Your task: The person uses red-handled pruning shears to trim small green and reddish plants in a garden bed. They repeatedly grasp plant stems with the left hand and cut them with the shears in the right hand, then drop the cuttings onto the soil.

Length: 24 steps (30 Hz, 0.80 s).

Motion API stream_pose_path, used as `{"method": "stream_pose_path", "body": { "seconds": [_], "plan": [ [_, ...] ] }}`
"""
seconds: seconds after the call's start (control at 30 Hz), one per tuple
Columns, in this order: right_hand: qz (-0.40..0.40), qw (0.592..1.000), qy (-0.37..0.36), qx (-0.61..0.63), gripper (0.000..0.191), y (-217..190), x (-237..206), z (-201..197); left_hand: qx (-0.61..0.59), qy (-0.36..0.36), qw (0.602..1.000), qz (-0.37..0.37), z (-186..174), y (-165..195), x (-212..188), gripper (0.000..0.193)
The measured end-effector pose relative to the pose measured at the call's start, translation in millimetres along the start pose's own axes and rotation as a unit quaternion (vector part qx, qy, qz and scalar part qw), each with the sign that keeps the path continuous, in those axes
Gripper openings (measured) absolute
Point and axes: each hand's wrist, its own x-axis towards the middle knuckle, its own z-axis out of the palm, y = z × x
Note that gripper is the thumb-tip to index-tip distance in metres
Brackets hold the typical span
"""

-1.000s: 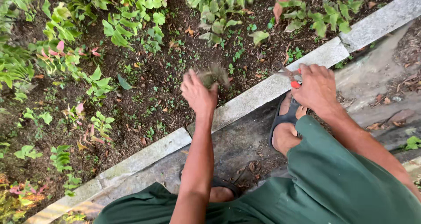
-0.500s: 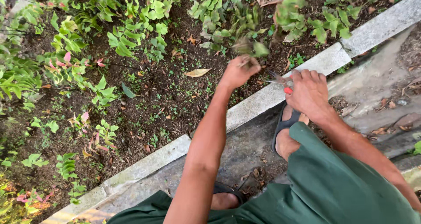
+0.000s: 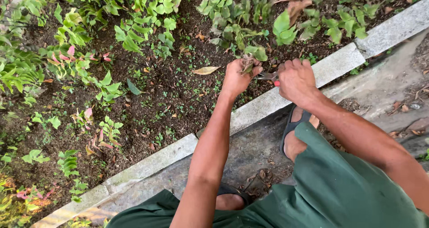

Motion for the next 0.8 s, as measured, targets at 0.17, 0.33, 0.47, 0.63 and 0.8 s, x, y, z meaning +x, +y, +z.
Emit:
{"method": "stream_pose_path", "body": {
  "seconds": [0.17,0.33,0.47,0.63,0.8],
  "plan": [
    [0.013,0.997,-0.055,0.048,0.021,5,1,3,0.044,0.031,0.999,-0.002,-7,3,-8,0.020],
    [0.043,0.996,0.030,0.075,0.030,1,-28,-19,0.098,0.012,0.993,-0.067,-36,18,-45,0.018],
    [0.055,0.989,0.063,0.120,0.049,-13,-53,-26,0.147,0.106,0.983,-0.004,-82,23,-119,0.015],
    [0.051,0.991,0.018,0.119,0.049,-37,-55,-18,-0.137,0.326,0.935,-0.032,-163,5,-239,0.016],
    [0.035,0.993,-0.012,0.113,0.059,-54,-46,-11,-0.339,0.625,0.703,0.012,-265,-40,-351,0.024]
  ]
}}
